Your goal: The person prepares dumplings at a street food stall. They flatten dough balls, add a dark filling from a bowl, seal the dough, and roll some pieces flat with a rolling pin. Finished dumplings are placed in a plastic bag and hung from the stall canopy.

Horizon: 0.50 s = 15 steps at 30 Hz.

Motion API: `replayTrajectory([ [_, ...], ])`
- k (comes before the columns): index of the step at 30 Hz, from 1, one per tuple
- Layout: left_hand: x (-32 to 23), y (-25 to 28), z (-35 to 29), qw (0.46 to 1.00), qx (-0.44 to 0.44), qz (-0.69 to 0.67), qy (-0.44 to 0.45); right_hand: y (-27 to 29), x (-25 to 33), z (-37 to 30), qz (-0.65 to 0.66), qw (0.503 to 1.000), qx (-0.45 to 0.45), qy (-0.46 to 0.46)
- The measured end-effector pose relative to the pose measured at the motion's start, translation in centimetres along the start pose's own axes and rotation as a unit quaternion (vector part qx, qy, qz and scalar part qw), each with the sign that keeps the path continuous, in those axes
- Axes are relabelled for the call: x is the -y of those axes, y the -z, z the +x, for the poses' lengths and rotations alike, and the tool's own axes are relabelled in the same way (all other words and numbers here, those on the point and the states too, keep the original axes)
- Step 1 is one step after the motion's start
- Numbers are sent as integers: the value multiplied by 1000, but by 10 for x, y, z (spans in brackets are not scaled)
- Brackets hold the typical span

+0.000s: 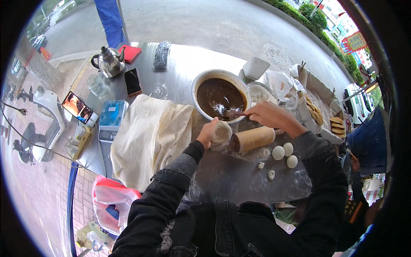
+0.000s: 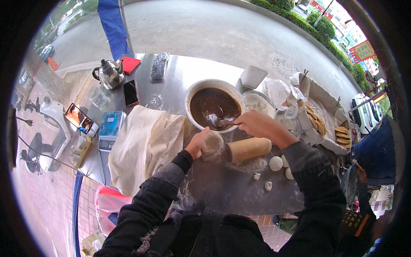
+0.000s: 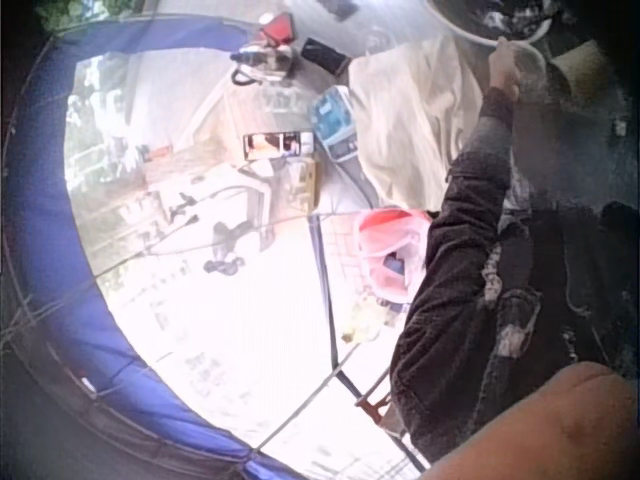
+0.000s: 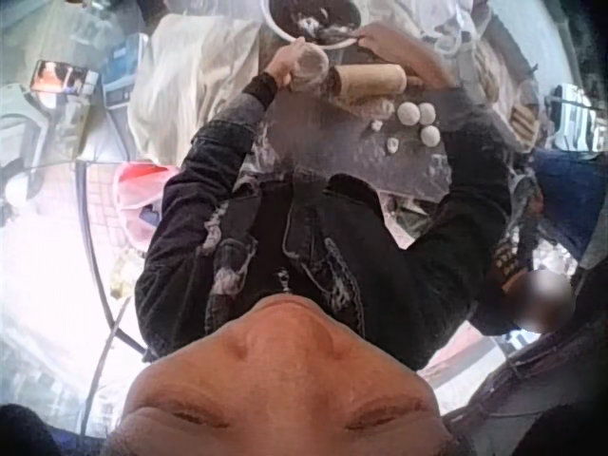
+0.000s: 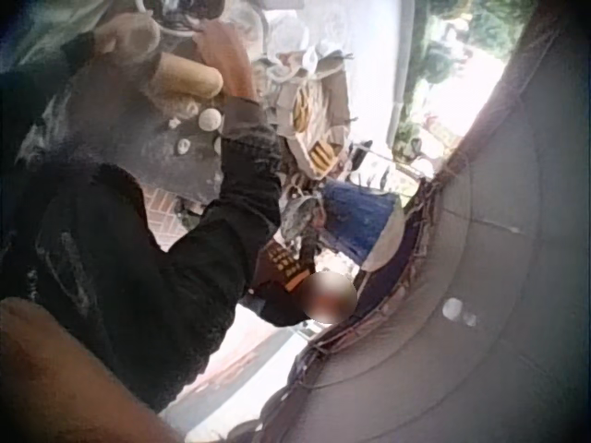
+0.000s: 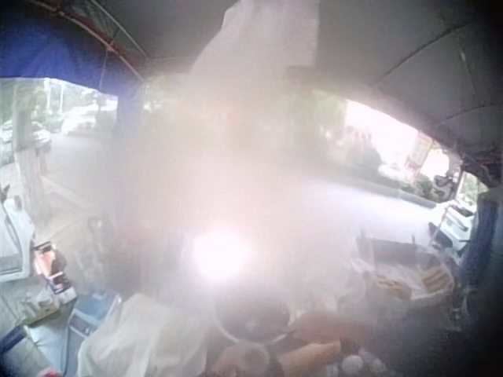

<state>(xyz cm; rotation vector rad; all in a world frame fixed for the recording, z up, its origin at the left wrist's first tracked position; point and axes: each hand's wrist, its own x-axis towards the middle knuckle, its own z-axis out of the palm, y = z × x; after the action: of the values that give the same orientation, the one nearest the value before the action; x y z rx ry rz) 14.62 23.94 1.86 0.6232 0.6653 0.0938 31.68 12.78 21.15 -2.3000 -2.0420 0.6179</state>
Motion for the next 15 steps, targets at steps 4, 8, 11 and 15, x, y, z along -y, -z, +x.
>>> replayTrajectory([
  [4,0,8,8,996,-17,90,-12,-19,5,23,42,995,-80,43],
  [8,-3,5,2,994,-34,100,1,-42,4,47,-88,984,-157,-7],
  [11,-2,3,0,995,-44,94,-13,-49,-2,57,-219,953,-209,-19],
  [15,3,6,7,996,-52,66,-9,-34,-17,54,-235,961,-141,-32],
])
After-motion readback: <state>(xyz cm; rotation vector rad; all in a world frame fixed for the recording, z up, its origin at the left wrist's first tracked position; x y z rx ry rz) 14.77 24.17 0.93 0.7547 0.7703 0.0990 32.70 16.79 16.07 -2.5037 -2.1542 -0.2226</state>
